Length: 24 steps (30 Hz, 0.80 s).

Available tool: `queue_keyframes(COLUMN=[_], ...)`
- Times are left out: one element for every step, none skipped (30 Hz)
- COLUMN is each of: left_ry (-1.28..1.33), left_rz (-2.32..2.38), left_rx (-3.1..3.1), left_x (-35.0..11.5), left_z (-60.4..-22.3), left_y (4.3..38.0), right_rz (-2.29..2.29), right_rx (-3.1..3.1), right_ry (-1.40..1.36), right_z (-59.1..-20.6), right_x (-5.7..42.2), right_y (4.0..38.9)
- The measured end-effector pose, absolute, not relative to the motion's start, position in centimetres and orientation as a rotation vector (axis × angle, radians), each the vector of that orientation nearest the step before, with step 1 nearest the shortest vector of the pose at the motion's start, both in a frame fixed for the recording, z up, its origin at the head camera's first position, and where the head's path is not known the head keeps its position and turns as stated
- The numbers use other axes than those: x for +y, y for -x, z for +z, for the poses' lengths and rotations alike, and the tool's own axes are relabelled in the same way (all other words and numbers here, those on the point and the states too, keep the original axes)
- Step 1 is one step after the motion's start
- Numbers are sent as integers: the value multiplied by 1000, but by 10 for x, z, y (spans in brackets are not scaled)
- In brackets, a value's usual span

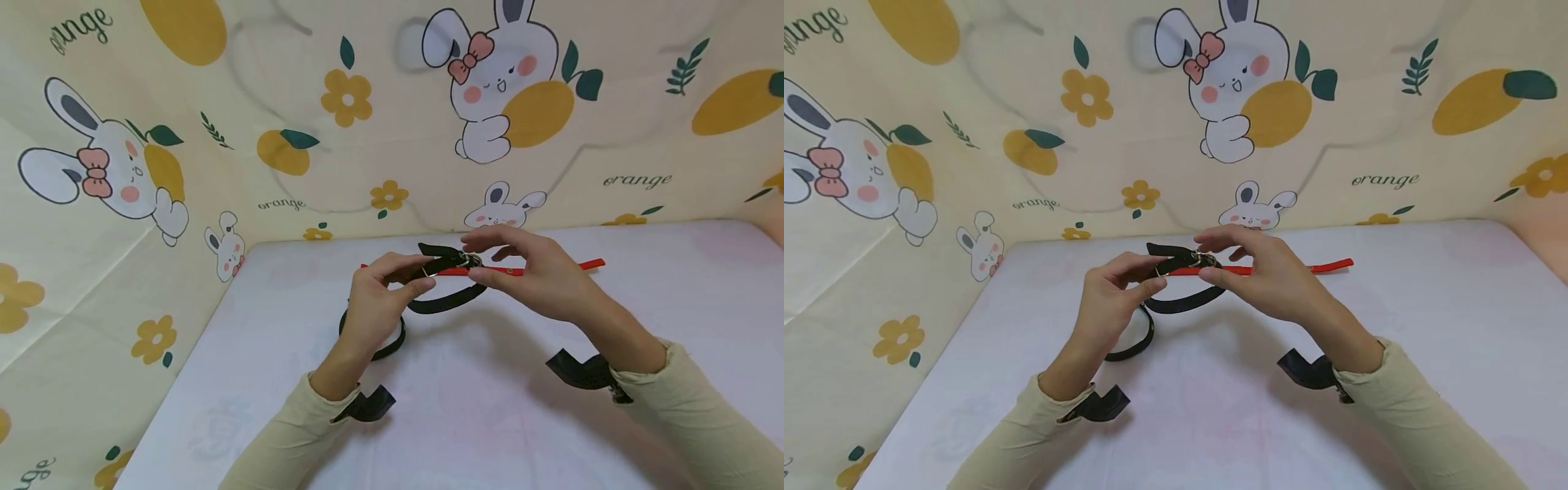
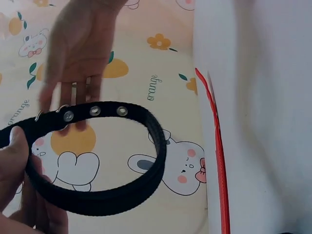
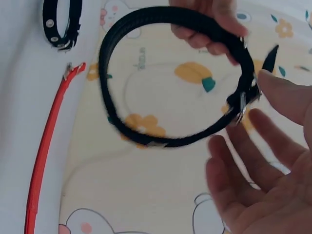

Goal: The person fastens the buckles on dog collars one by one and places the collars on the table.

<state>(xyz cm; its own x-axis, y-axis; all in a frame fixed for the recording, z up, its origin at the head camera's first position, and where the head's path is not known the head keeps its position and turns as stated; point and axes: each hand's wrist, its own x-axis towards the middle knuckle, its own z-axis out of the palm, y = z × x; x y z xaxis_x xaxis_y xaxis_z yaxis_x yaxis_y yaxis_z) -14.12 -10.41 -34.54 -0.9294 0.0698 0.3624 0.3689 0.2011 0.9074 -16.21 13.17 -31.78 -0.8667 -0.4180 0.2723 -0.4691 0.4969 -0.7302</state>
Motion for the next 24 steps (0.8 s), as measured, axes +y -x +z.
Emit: queue_keyframes(left_ry=[459,491,514,532,542,550,555,550,543,535,523,510,495,477,467,459,454,451,454,459,465,467,466,470], left_rz=[-1757,-1716,-1676,-1645,-1614,-1585,-1564,-1547,-1537,-1542,-1551,-1560,-1571,-1585,-1595,-1602,-1605,-1603,-1601,-1597,-1593,-1590,-1589,-1586], left_rx=[-2242,-2250,-2261,-2267,-2275,-2283,-2287,-2295,-2303,-2308,-2314,-2318,-2320,-2324,-2324,-2319,-2315,-2311,-2306,-2302,-2297,-2294,-2295,-2294], left_x=[-104,-103,-102,-102,-101,-101,-100,-100,-100,-100,-100,-99,-99,-99,-99,-99,-98,-98,-98,-97,-97,-96,-96,-96], left_z=[-346,-347,-347,-347,-348,-348,-348,-348,-348,-348,-348,-348,-348,-347,-348,-347,-348,-347,-348,-348,-348,-348,-348,-348], left_y=[141,141,140,140,139,139,139,138,138,138,137,137,137,137,137,137,137,136,136,136,135,135,134,133], right_rz=[1327,1320,1311,1303,1297,1296,1294,1294,1305,1317,1329,1343,1358,1376,1398,1409,1424,1437,1451,1460,1463,1458,1455,1453], right_rx=[-2650,-2634,-2617,-2600,-2578,-2550,-2520,-2489,-2455,-2423,-2395,-2371,-2354,-2345,-2336,-2333,-2328,-2321,-2314,-2309,-2307,-2306,-2306,-2308], right_ry=[-808,-828,-851,-872,-891,-911,-925,-936,-945,-950,-956,-964,-963,-958,-955,-953,-954,-955,-956,-958,-959,-952,-942,-930], right_z=[-318,-318,-318,-318,-319,-319,-319,-319,-319,-319,-319,-319,-319,-320,-320,-320,-320,-320,-320,-320,-321,-321,-322,-322], right_x=[130,128,127,125,123,122,120,120,119,119,119,119,119,119,119,119,118,118,117,117,117,117,117,116], right_y=[161,159,158,156,155,154,154,153,153,152,152,151,151,150,150,149,149,149,149,149,148,148,148,148])
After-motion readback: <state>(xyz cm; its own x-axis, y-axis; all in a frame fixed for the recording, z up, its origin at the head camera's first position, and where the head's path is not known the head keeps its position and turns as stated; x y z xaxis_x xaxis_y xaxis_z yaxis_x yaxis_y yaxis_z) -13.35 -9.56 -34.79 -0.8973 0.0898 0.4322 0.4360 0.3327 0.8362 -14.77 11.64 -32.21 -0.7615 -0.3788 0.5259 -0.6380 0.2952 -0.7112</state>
